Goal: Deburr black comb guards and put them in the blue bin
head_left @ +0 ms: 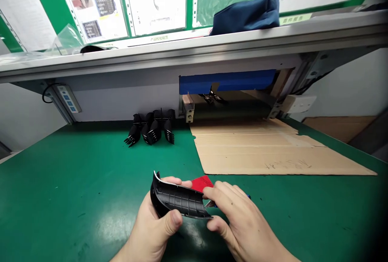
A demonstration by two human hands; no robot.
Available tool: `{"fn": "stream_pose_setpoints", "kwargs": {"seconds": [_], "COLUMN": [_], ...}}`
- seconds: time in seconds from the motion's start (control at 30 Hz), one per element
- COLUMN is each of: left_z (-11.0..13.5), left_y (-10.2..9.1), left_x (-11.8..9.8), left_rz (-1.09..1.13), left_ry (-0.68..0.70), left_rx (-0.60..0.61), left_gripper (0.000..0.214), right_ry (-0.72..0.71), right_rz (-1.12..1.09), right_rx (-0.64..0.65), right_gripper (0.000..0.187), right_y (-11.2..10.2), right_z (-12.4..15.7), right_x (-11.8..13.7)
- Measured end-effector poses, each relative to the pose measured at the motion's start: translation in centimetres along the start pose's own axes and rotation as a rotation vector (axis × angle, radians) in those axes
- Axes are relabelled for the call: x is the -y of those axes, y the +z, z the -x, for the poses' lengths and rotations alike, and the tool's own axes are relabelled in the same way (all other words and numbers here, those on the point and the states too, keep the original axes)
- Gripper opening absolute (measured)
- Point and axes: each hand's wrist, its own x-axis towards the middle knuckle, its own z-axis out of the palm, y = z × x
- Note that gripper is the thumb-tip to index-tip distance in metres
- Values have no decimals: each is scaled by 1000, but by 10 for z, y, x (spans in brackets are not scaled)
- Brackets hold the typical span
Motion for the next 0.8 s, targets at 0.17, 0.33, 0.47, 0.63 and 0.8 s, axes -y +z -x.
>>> {"fn": "stream_pose_setpoints", "kwargs": {"seconds": [0.17, 0.33, 0.47, 0.63, 0.8], "left_z": [1, 2, 2, 0, -1], "left_y": [0, -3, -10, -15, -12], "left_x": [1, -2, -1, 0, -2], "left_rz": [-44, -47, -106, -153, -193], "left_ry": [12, -7, -23, -13, 16], "left_rx": [26, 83, 135, 186, 198], "left_gripper": [55, 49, 47, 44, 41], "right_ry": [-16, -40, -78, -88, -13], "right_rz": [19, 121, 214, 224, 47], "right_rx": [-6, 65, 100, 120, 216], "right_gripper": [61, 69, 63, 62, 67], "right_y": [-5, -8, -8, -8, -6], "right_z": [-2, -2, -2, 1, 4], "right_x": [2, 5, 5, 5, 0]}}
